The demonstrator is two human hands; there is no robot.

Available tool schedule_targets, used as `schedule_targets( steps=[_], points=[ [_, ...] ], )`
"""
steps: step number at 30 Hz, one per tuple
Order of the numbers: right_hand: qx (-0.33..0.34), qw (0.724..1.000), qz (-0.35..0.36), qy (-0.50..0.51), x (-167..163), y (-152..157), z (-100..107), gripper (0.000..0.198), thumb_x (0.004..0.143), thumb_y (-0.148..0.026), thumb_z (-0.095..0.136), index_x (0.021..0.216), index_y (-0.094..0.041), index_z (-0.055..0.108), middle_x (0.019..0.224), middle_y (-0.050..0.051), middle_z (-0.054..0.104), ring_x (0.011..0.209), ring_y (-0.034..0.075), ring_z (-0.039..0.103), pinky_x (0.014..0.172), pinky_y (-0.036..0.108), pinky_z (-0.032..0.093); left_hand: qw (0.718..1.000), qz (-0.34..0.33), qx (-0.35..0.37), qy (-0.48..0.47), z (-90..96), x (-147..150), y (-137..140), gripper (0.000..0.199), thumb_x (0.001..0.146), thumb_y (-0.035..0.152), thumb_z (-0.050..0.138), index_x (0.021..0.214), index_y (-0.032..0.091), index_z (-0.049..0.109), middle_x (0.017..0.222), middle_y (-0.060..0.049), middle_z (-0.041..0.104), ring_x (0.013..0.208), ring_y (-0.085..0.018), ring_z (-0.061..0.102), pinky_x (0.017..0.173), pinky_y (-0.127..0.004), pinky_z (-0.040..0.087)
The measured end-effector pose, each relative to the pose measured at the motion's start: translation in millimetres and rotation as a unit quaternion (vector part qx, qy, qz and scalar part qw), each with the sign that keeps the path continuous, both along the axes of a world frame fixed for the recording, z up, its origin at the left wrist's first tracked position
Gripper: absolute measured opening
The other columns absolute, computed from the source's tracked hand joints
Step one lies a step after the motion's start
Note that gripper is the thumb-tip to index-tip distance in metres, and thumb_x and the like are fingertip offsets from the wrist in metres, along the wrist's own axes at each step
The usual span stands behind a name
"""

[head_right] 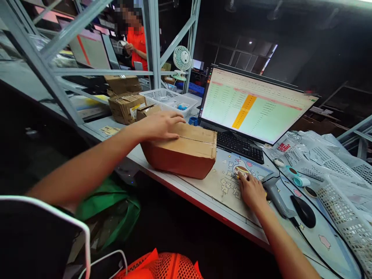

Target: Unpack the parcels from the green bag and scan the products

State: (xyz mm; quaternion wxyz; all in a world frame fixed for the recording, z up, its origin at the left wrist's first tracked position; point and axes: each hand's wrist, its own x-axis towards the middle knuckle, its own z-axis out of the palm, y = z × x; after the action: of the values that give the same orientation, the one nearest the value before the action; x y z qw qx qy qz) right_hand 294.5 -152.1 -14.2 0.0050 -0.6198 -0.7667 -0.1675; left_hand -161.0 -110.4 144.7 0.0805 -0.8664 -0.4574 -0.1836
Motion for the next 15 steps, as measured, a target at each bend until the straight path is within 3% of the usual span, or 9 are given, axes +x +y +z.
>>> schedule_targets(
  steps=[2, 5, 8, 10, 12, 15],
  points=[
    [0.001, 0.999, 0.014, 0.043, 5.5, 0.2, -10.9, 0.044, 0.107, -0.032, 0.042, 0.137, -0.025, 0.074, 0.116, 0.02, 0.074, 0.103, 0.038, 0.073, 0.086, 0.051, 0.06, 0.997, 0.004, -0.065, 0.041, 8.2, 1.4, 23.8, 0.064, 0.085, 0.045, 0.075, 0.145, 0.026, 0.066, 0.148, -0.01, 0.066, 0.131, -0.033, 0.063, 0.114, -0.044, 0.046],
    [0.051, 0.982, 0.072, 0.166, -8.5, 5.3, 16.4, 0.045, 0.107, -0.038, 0.043, 0.133, -0.019, 0.075, 0.122, 0.021, 0.073, 0.109, 0.038, 0.072, 0.094, 0.054, 0.059, 0.99, 0.012, -0.12, 0.068, 10.3, 10.9, 47.1, 0.065, 0.084, 0.045, 0.074, 0.147, 0.03, 0.066, 0.14, -0.01, 0.072, 0.12, -0.034, 0.068, 0.102, -0.043, 0.052],
    [0.133, 0.931, 0.182, 0.288, -59.7, 10.6, 70.1, 0.047, 0.109, -0.044, 0.046, 0.136, -0.017, 0.073, 0.127, 0.019, 0.072, 0.116, 0.033, 0.071, 0.103, 0.049, 0.057, 0.985, 0.024, -0.133, 0.107, 8.4, 20.3, 56.9, 0.064, 0.084, 0.046, 0.072, 0.146, 0.029, 0.068, 0.135, -0.012, 0.075, 0.112, -0.035, 0.07, 0.095, -0.043, 0.052],
    [0.136, 0.901, 0.269, 0.311, -107.0, 13.7, 97.4, 0.044, 0.111, -0.043, 0.048, 0.137, -0.018, 0.072, 0.133, 0.017, 0.072, 0.123, 0.03, 0.068, 0.109, 0.047, 0.054, 0.984, 0.024, -0.129, 0.122, 5.9, 22.7, 56.4, 0.06, 0.086, 0.047, 0.07, 0.143, 0.027, 0.071, 0.132, -0.013, 0.076, 0.11, -0.035, 0.071, 0.096, -0.042, 0.051],
    [0.103, 0.889, 0.33, 0.299, -151.3, 16.0, 108.6, 0.038, 0.111, -0.042, 0.05, 0.127, -0.019, 0.075, 0.139, 0.016, 0.071, 0.129, 0.031, 0.066, 0.113, 0.048, 0.051, 0.986, 0.01, -0.122, 0.114, 3.5, 21.8, 51.1, 0.053, 0.09, 0.048, 0.065, 0.138, 0.026, 0.074, 0.13, -0.013, 0.077, 0.111, -0.034, 0.071, 0.099, -0.041, 0.049],
    [0.08, 0.887, 0.345, 0.295, -191.1, 13.4, 102.2, 0.031, 0.11, -0.04, 0.053, 0.103, -0.02, 0.076, 0.138, 0.015, 0.073, 0.134, 0.034, 0.063, 0.115, 0.052, 0.049, 0.988, -0.004, -0.103, 0.111, 7.3, 16.9, 41.6, 0.047, 0.099, 0.046, 0.051, 0.133, 0.024, 0.075, 0.123, -0.012, 0.079, 0.107, -0.032, 0.072, 0.098, -0.04, 0.048]
  ],
)
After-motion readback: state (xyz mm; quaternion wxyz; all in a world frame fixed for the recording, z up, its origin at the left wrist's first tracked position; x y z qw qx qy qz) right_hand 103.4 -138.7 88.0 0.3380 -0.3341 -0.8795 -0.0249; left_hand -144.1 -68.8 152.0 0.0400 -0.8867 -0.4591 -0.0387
